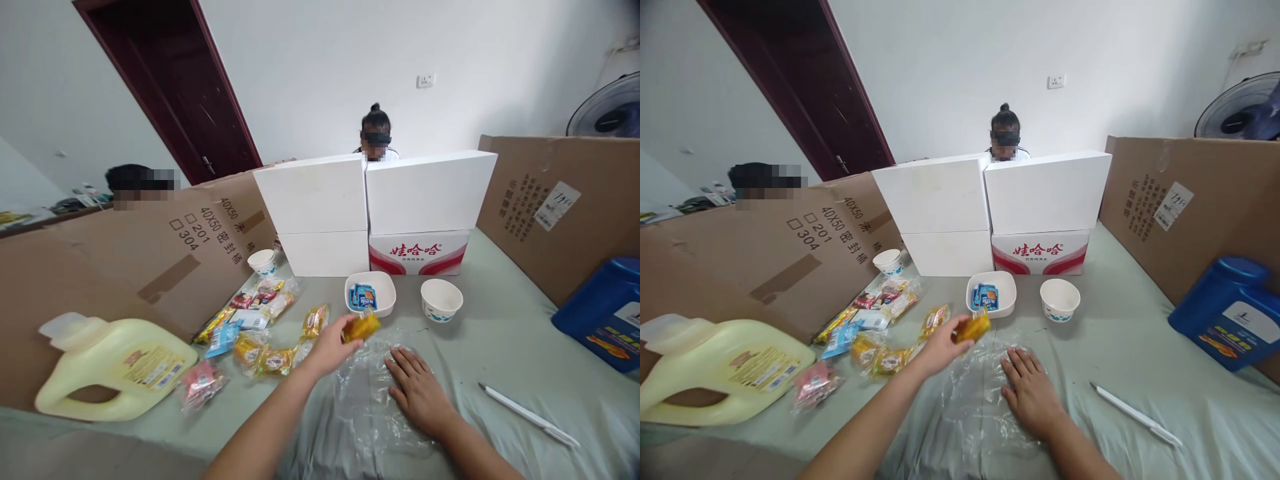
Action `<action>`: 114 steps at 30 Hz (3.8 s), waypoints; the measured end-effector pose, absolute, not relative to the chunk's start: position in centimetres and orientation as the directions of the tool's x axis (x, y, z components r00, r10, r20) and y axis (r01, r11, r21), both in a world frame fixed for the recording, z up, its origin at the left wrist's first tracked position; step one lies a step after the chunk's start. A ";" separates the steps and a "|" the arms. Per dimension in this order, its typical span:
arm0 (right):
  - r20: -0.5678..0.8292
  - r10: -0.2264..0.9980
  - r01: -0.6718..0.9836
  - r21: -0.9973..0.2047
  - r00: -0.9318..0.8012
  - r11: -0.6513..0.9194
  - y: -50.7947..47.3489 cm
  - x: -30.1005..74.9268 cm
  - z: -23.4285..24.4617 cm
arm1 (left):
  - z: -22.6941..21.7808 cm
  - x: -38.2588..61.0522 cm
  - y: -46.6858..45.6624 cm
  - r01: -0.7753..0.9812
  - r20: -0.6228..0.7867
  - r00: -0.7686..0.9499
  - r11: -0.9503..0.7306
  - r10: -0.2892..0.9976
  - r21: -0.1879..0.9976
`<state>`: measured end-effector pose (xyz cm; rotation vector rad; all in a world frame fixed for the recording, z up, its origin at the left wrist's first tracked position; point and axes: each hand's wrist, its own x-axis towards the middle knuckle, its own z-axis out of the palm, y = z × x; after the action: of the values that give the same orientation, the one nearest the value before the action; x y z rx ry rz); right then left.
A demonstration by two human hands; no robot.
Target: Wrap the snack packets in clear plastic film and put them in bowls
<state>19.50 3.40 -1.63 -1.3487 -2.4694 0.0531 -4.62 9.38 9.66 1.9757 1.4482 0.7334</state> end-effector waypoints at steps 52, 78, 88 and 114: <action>0.046 0.986 0.645 -0.761 0.163 -0.071 0.2 23.8 0.0 | 1.3 -6.3 3.4 0.883 0.128 0.011 -0.069 0.992 0.464; 0.253 0.938 0.931 -0.216 -0.238 0.294 -0.8 20.7 2.8 | 2.0 -1.3 1.0 0.602 -0.008 0.779 -0.743 0.627 0.294; 0.217 0.937 0.947 -0.106 -0.275 0.303 -4.9 22.7 -2.8 | 0.7 -8.8 2.0 0.788 0.048 0.596 -0.595 0.802 0.158; 0.149 0.984 0.754 -0.636 -0.092 0.167 -8.0 26.2 1.4 | 2.2 -8.6 0.9 0.707 0.196 0.546 -0.573 0.815 0.414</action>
<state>26.18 -8.04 1.38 -1.6395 -1.9022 0.5484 -8.58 0.93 2.23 2.4993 1.2646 0.5369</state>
